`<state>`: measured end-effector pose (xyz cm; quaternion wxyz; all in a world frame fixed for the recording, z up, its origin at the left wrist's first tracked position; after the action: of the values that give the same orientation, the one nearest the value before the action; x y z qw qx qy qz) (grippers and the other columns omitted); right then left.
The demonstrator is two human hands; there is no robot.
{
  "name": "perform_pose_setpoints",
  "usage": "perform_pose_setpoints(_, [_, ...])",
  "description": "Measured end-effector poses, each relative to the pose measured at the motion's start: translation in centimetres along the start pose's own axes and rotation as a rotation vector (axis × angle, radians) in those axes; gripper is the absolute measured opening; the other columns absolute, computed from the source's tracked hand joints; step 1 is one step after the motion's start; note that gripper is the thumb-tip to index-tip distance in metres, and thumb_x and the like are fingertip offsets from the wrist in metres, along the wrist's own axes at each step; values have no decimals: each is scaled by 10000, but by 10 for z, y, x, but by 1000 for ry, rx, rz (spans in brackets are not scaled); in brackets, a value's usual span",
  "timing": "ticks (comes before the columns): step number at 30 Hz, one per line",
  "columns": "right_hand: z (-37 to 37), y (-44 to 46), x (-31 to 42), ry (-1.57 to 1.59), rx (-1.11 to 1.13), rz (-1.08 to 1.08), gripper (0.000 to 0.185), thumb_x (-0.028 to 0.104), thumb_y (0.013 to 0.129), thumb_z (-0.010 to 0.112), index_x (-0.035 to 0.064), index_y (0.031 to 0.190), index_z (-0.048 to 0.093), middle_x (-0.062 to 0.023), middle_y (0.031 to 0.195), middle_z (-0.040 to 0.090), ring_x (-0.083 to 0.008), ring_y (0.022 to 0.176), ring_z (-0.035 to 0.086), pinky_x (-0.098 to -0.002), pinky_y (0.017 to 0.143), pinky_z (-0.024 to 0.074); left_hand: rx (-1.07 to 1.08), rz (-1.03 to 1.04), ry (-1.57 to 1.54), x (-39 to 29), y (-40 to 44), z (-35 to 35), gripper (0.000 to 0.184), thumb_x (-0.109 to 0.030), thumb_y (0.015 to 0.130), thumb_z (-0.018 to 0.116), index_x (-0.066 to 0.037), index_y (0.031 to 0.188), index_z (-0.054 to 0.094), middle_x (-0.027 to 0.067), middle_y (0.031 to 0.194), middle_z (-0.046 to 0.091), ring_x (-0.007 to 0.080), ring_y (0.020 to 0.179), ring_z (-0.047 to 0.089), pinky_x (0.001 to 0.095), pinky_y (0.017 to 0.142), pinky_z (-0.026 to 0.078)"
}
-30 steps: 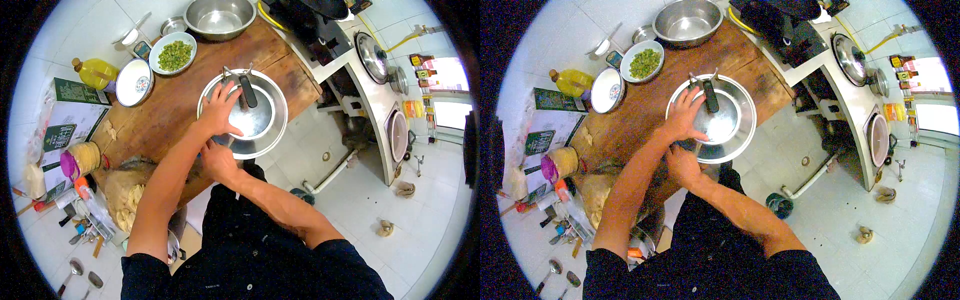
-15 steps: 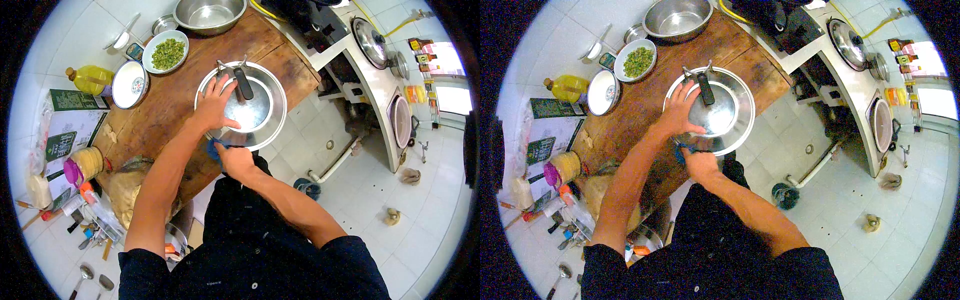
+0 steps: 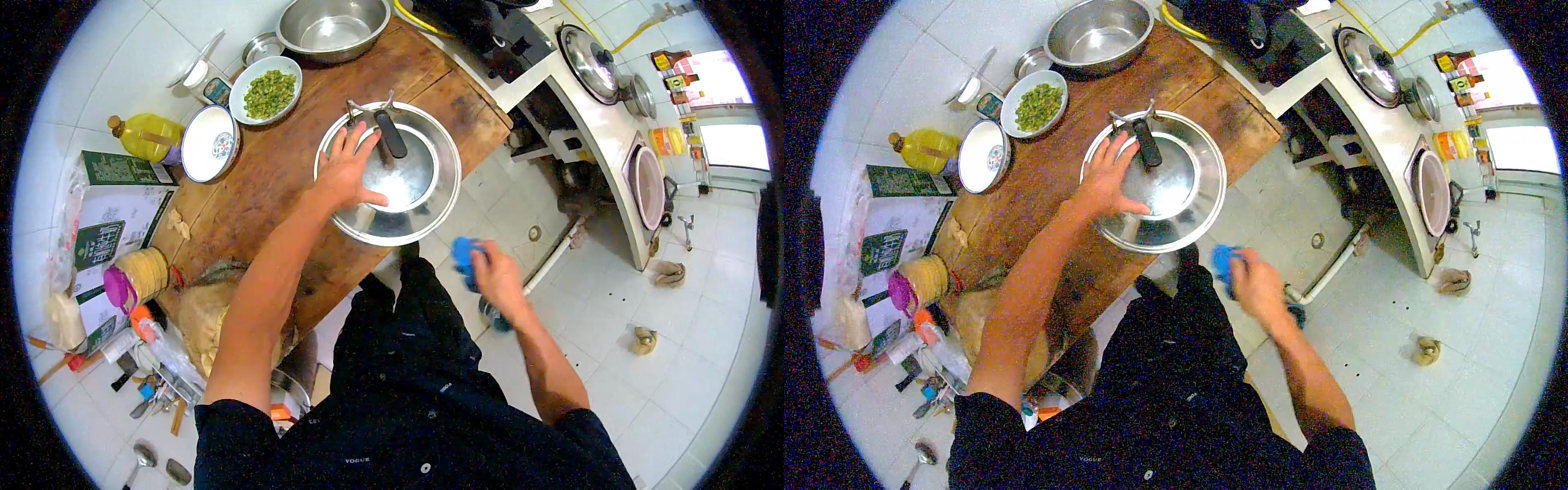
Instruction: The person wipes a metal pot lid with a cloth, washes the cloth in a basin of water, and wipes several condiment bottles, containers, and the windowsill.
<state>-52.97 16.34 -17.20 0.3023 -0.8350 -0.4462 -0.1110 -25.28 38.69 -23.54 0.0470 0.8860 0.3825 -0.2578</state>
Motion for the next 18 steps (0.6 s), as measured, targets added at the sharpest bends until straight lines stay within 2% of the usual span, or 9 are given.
perform_pose_setpoints(4, [62, -10, 99, 376, 122, -278, 325, 204, 955, 642, 97, 1262, 614, -235, 1075, 713, -417, 963, 706, -495, 838, 559, 5, 15, -37, 5, 0, 3, 1357, -554, 481, 960, -264, 1620, 280, 75, 1709, 152, 421, 1555, 146, 760, 1131, 254])
perform_pose_setpoints(6, [81, -12, 133, 370, 116, -434, 399, 179, 929, 666, 102, 1312, 581, -224, 1121, 706, -420, 1032, 690, -501, 874, 562, -5, 16, -27, 8, 2, 5, 1357, -558, 480, 959, -267, 1620, 281, 72, 1709, 153, 421, 1555, 144, 762, 1130, 254])
perform_pose_setpoints(7, [83, -11, 151, 376, 72, -496, 369, 174, 939, 671, 96, 1292, 597, -238, 1068, 705, -408, 970, 702, -456, 835, 564, -12, 23, -25, 7, 2, 6, 1358, -561, 479, 957, -269, 1620, 282, 69, 1708, 154, 420, 1556, 142, 763, 1129, 254])
perform_pose_setpoints(9, [108, 3, 163, 344, 137, -465, 299, 179, 956, 649, 93, 1239, 610, -229, 1045, 713, -426, 899, 701, -487, 749, 564, -21, 18, -21, 7, 1, 7, 1361, -572, 475, 954, -269, 1620, 284, 68, 1707, 159, 421, 1555, 146, 763, 1126, 257])
perform_pose_setpoints(10, [125, 15, 162, 343, 135, -464, 299, 179, 956, 649, 93, 1239, 610, -229, 1045, 713, -426, 899, 701, -487, 749, 564, -32, 13, -16, 7, 1, 7, 1363, -583, 471, 951, -270, 1619, 286, 67, 1706, 164, 421, 1554, 150, 763, 1124, 259])
perform_pose_setpoints(12, [155, 36, 156, -25, 66, -457, 295, 161, 919, 631, 126, 1209, 587, -175, 926, 707, -376, 796, 723, -513, 640, 567, -28, 13, -10, 7, 0, 8, 1368, -589, 465, 950, -272, 1618, 287, 66, 1704, 171, 421, 1552, 156, 762, 1125, 260])
perform_pose_setpoints(13, [160, 38, 151, -23, 64, -457, 295, 161, 919, 631, 126, 1209, 587, -175, 926, 707, -376, 796, 723, -513, 640, 567, -27, 16, 0, 8, 0, 7, 1372, -595, 459, 949, -274, 1618, 289, 65, 1702, 178, 421, 1551, 161, 760, 1126, 261])
perform_pose_setpoints(15, [159, 36, 149, -137, -62, -583, 235, 163, 892, 617, 142, 1127, 617, -119, 805, 663, -334, 678, 705, -493, 545, 541, -50, 31, -6, 8, 2, 5, 1370, -595, 456, 949, -276, 1615, 295, 66, 1700, 183, 422, 1549, 166, 759, 1127, 261])
perform_pose_setpoints(18, [154, 35, 144, -141, -91, -627, 265, 171, 886, 606, 152, 1149, 633, -117, 786, 646, -345, 683, 701, -477, 552, 541, -61, 27, -15, 6, 0, 7, 1363, -594, 452, 950, -280, 1611, 306, 66, 1697, 190, 422, 1548, 171, 757, 1129, 261])
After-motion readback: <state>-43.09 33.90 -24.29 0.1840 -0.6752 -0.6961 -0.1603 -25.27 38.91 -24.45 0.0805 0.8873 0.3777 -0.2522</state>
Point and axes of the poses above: each hand's wrist, its own y-axis towards the middle knuckle, its own z-axis out of the palm, x = y × z, the point moved 4 cm from there along y, towards the middle knuckle
